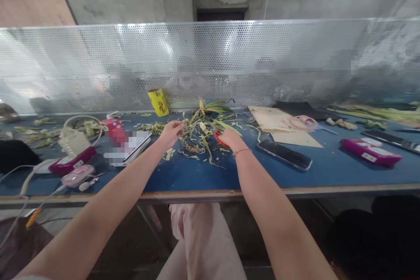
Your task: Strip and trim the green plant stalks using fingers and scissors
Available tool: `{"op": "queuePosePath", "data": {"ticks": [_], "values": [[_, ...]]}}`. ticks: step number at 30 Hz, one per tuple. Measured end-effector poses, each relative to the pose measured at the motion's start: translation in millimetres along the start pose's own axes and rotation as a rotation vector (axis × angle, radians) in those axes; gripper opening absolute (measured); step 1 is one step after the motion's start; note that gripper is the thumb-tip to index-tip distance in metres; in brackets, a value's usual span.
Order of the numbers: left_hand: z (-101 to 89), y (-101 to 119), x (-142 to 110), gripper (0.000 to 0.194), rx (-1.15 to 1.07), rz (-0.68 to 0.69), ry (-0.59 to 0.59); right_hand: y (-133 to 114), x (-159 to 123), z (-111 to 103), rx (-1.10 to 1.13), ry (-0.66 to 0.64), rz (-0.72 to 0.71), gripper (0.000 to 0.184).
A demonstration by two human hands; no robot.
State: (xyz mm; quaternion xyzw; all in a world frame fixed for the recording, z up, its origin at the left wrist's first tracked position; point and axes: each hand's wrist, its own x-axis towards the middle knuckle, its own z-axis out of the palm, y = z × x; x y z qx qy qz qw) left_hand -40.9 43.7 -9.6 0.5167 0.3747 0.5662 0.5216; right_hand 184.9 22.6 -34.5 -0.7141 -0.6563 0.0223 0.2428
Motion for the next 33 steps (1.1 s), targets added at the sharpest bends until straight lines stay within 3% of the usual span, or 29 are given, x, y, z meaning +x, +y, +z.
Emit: {"op": "queuePosePath", "data": {"ticks": [2,4,8,12,16,24,33], "values": [[-1.7,-0.1,1.6,0.022,-0.023,-0.006,0.019,-3.0,0.4,-5.2,0.024,-0.029,0.113,0.033],[-3.5,0.0,3.1,0.020,-0.042,-0.002,0.031,-9.1,-0.8,-10.1,0.090,0.032,0.153,0.041],[-6.8,-0.9,6.1,0.014,0.017,0.052,0.067,-24.7,-10.8,-17.1,0.151,0.125,0.033,0.051],[-9.6,-3.7,9.1,0.014,0.127,0.159,0.139,-36.3,-23.3,-19.4,0.091,0.061,-0.053,0.065],[-10.8,-5.4,11.5,0.016,0.164,0.217,0.187,-43.0,-27.7,-15.6,0.076,0.037,-0.105,0.065],[-9.0,-8.9,11.5,0.014,0.162,0.265,0.085,-46.2,-25.6,-6.4,0.115,0.068,-0.165,0.064],[-6.7,-10.5,10.7,0.018,0.130,0.280,-0.032,-49.1,-31.3,-18.3,-0.041,0.066,-0.212,0.051]]}}
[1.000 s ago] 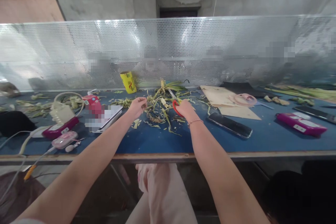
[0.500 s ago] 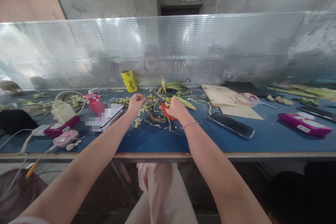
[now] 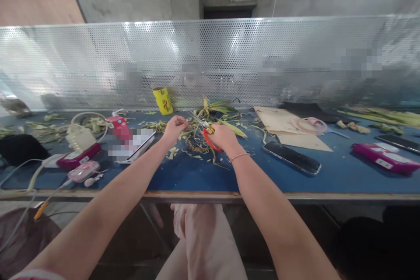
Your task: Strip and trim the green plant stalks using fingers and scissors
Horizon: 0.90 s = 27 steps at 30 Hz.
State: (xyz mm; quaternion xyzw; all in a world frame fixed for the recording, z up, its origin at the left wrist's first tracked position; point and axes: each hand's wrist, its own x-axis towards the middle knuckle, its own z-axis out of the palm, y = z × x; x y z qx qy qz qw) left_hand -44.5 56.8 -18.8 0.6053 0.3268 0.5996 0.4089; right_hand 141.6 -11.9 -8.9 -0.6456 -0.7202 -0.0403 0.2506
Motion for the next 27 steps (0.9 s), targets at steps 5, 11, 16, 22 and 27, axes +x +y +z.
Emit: {"op": "queuePosePath", "data": {"ticks": [5,11,16,22,27], "values": [[0.8,1.6,-1.4,0.019,-0.032,-0.042,0.012,-1.2,0.6,-5.1,0.014,0.007,0.052,0.050],[-0.1,12.1,-4.3,0.023,-0.175,-0.221,0.111,2.0,2.2,-6.1,0.034,0.064,0.155,0.051],[-10.6,17.8,4.4,0.019,-0.323,-0.358,0.201,5.7,3.7,-2.3,0.089,0.088,0.165,0.049],[-8.7,16.7,5.8,0.018,-0.424,-0.338,0.177,5.8,4.7,3.8,0.259,0.158,0.033,0.037],[1.6,19.1,-4.5,0.017,-0.448,-0.356,0.016,-0.8,8.0,12.9,0.552,0.136,0.004,0.032]]}}
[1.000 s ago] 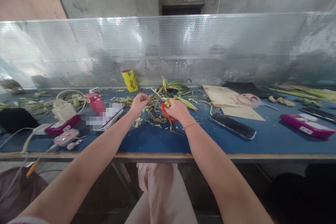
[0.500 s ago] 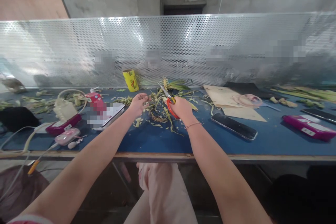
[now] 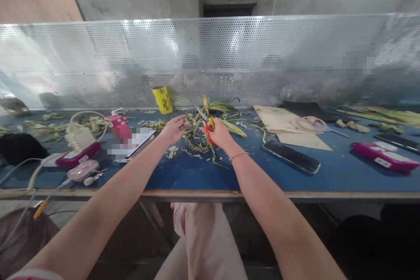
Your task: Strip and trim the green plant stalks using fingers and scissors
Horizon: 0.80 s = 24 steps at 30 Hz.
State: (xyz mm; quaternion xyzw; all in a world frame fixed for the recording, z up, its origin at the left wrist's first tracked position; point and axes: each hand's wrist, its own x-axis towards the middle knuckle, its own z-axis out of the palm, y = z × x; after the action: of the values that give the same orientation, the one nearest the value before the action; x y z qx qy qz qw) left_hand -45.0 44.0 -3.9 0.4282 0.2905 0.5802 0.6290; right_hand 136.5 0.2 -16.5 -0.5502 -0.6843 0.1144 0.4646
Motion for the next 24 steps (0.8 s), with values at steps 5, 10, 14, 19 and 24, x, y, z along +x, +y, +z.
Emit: {"op": "queuePosePath", "data": {"ticks": [5,10,14,19,24], "values": [[6.3,-2.3,-10.6,0.019,0.035,-0.110,-0.254,5.4,5.3,14.5,0.218,0.044,-0.003,0.027],[5.0,-4.5,-10.1,0.023,0.086,-0.184,-0.340,12.7,10.8,17.6,0.250,0.058,0.004,0.022],[2.5,-7.2,-7.6,0.021,0.172,-0.217,-0.356,8.3,9.0,14.0,0.327,0.033,0.027,0.024],[0.0,-11.2,-6.6,0.019,0.266,-0.153,-0.408,0.6,3.7,12.3,0.455,-0.070,0.007,0.029],[0.2,-9.7,-7.3,0.026,0.380,-0.118,-0.388,4.1,4.9,15.3,0.423,-0.080,-0.011,0.034]]}}
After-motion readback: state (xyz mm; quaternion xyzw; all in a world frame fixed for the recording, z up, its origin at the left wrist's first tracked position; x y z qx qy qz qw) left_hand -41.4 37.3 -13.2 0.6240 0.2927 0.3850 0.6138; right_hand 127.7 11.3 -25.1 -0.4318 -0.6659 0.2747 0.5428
